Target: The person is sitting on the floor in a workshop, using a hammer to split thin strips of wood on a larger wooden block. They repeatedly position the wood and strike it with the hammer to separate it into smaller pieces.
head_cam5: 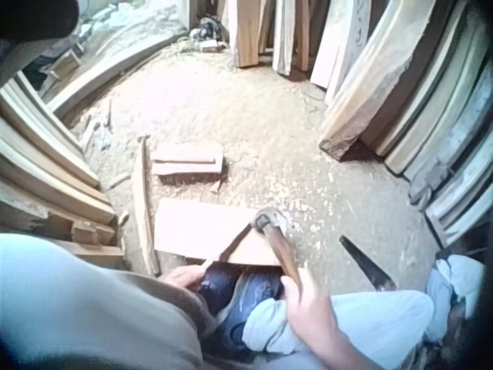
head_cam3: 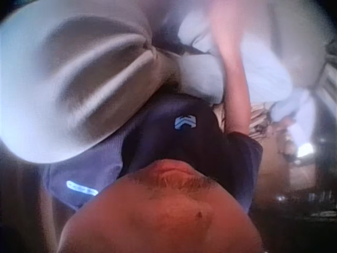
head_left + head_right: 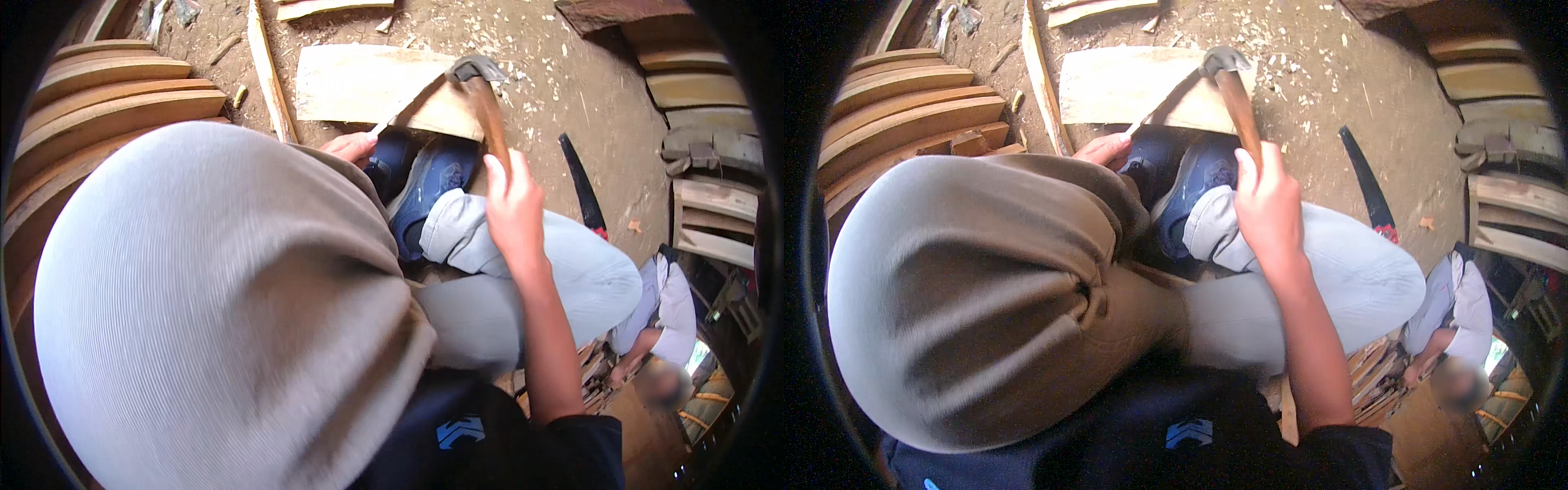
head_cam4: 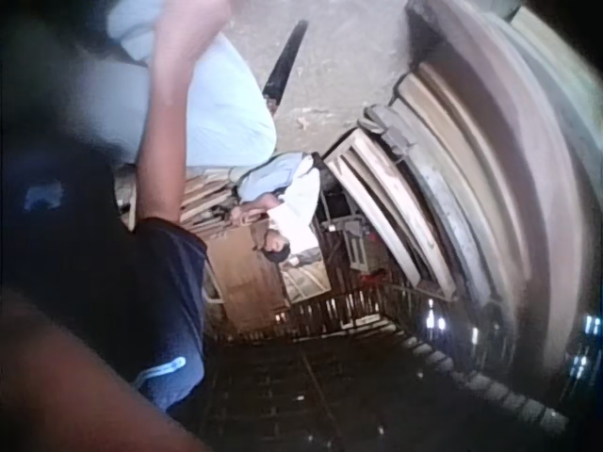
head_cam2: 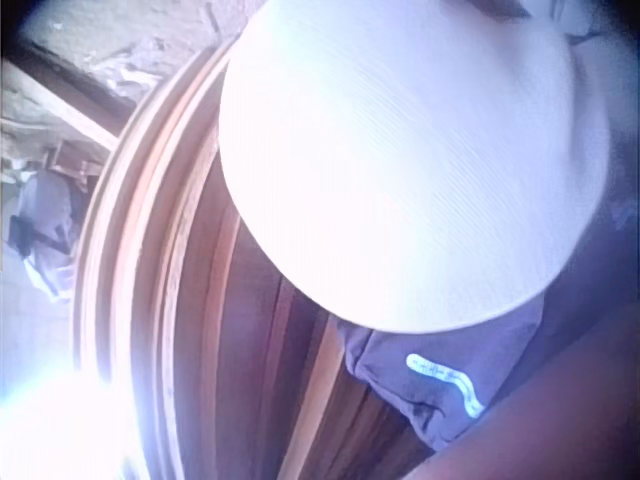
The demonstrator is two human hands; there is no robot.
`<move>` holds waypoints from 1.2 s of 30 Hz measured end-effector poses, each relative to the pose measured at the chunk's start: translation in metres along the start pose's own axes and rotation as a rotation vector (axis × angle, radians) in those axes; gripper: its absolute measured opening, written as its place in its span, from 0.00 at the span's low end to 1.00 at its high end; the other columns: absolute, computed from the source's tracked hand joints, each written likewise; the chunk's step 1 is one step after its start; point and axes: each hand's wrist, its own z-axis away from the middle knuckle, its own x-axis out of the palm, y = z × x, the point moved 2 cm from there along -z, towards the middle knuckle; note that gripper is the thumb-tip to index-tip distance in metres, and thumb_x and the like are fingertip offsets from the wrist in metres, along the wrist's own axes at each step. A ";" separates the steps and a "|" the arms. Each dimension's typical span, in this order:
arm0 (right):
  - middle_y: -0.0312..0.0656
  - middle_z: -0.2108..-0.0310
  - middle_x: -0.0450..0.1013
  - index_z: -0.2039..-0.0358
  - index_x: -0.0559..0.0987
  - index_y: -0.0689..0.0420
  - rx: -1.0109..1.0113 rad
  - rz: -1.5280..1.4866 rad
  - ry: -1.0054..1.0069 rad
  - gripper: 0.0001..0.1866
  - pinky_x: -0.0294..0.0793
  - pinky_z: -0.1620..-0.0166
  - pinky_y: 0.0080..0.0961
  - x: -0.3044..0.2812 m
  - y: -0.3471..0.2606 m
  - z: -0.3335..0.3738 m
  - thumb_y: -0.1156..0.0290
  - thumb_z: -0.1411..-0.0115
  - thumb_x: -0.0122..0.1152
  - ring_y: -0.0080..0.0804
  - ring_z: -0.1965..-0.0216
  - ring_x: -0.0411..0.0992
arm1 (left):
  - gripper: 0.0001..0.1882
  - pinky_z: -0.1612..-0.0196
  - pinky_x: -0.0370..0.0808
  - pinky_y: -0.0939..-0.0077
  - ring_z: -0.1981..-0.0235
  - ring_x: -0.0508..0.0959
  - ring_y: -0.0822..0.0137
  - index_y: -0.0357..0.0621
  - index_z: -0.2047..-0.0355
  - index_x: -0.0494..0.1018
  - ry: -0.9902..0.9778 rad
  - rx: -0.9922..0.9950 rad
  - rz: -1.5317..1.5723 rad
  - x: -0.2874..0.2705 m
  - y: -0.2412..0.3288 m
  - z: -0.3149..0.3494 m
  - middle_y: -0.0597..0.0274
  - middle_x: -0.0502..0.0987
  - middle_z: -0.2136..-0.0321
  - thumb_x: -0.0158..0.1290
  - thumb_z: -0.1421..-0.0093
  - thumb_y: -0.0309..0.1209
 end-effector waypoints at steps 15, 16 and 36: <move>0.63 0.76 0.74 0.59 0.68 0.58 -0.074 -0.086 0.200 0.12 0.68 0.71 0.57 -0.010 -0.026 0.003 0.62 0.30 0.52 0.66 0.69 0.75 | 0.14 0.78 0.53 0.81 0.80 0.58 0.83 0.54 0.72 0.69 -0.080 -0.012 0.061 0.006 0.005 -0.001 0.79 0.59 0.82 0.52 0.30 0.43; 0.64 0.75 0.74 0.59 0.68 0.58 0.025 0.031 0.071 0.11 0.69 0.71 0.56 -0.005 -0.019 0.001 0.63 0.30 0.53 0.65 0.68 0.75 | 0.14 0.78 0.53 0.81 0.80 0.58 0.83 0.54 0.72 0.69 -0.103 -0.004 0.023 0.006 0.007 0.001 0.78 0.59 0.82 0.52 0.30 0.43; 0.62 0.78 0.74 0.54 0.68 0.58 0.026 0.288 -0.113 0.12 0.70 0.72 0.57 0.024 -0.002 0.010 0.64 0.31 0.53 0.65 0.71 0.76 | 0.12 0.78 0.52 0.82 0.80 0.59 0.83 0.49 0.69 0.71 -0.043 0.073 -0.158 0.003 0.016 0.001 0.79 0.60 0.82 0.51 0.29 0.39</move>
